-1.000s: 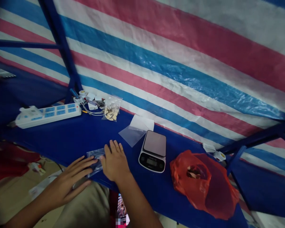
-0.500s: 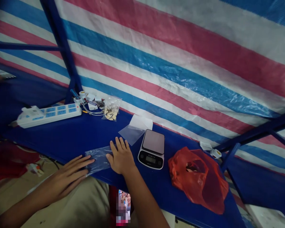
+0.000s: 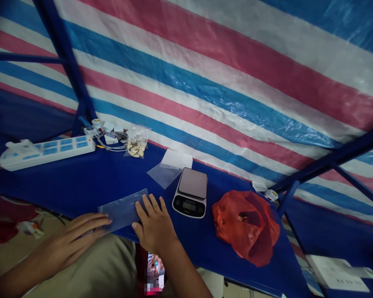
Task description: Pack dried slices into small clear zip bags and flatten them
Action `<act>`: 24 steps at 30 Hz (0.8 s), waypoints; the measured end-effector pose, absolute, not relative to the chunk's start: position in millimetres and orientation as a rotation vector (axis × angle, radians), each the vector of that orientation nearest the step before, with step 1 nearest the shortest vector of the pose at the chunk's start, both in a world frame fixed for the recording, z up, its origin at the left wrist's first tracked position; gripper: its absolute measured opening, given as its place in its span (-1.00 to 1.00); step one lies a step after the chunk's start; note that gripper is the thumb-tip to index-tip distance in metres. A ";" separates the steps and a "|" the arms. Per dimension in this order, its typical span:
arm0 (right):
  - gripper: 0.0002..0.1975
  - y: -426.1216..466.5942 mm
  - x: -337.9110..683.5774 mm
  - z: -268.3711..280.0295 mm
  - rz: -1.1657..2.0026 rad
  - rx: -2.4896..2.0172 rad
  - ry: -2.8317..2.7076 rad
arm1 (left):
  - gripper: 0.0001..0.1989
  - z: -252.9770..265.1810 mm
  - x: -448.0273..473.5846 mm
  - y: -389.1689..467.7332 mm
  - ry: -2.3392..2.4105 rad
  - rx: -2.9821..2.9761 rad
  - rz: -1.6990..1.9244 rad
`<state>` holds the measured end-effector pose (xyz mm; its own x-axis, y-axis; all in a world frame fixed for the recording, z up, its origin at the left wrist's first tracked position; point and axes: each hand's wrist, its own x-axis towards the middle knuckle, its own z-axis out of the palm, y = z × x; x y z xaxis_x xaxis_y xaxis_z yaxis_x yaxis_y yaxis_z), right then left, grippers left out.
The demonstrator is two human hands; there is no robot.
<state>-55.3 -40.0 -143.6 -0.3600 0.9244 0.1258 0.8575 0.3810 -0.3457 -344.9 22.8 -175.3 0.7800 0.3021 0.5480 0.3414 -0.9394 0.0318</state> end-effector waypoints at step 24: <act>-0.57 -174.5 10.3 -161.1 0.466 -1.751 -0.981 | -0.59 -56.5 -76.4 240.4 -0.830 -3.138 -0.253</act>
<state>10.3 -174.5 -161.1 0.5915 0.7945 0.1376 0.3950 -0.1367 -0.9084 -76.4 240.4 -56.5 0.8583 0.4988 0.1203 0.4811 -0.8638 0.1496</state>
